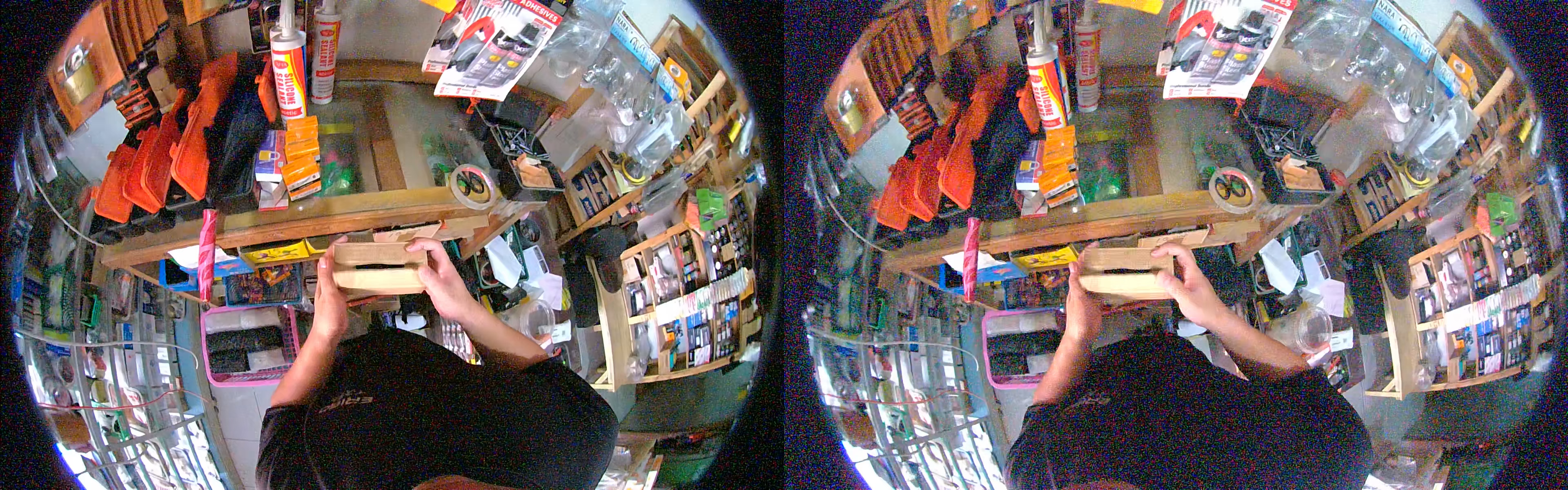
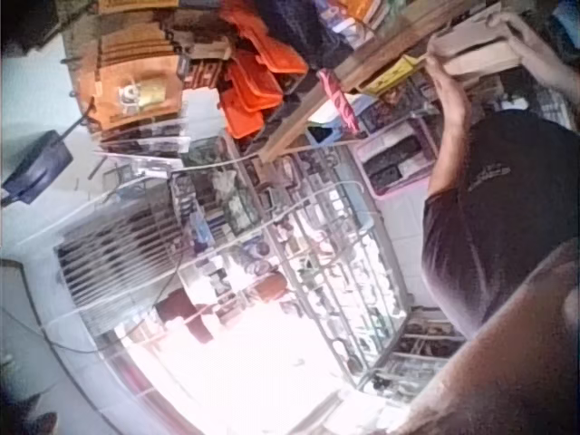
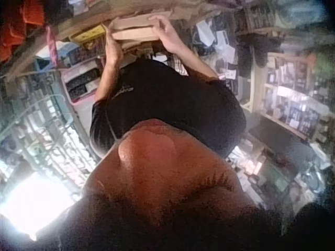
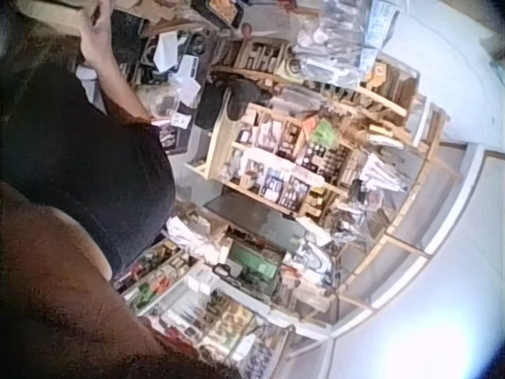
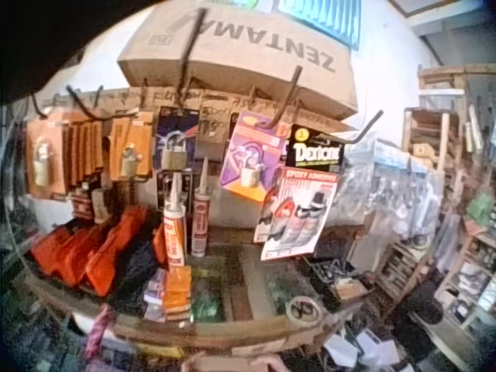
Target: The person assembles a small cardboard box by folding the flaps and securing them with tape using scissors and a roll of double-sided tape.
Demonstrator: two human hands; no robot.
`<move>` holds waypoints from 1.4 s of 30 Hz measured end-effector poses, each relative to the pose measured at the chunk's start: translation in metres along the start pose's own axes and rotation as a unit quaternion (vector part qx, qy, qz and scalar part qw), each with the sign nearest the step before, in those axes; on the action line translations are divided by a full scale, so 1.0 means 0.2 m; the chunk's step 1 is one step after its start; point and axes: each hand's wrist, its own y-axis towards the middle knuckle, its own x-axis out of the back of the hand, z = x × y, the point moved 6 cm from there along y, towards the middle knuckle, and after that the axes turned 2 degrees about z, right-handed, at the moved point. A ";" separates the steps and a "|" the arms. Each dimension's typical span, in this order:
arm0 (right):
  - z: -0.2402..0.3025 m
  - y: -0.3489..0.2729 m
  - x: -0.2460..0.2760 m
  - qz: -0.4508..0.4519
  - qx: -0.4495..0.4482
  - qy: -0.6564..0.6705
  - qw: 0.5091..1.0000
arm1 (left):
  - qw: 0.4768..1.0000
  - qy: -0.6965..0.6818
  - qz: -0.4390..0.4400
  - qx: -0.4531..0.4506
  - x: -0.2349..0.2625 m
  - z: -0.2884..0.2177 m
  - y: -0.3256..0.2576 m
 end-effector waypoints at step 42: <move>-0.31 -0.27 0.55 -0.132 -0.047 -0.001 0.990 | 0.728 0.472 -0.193 -0.458 -0.38 -0.24 0.53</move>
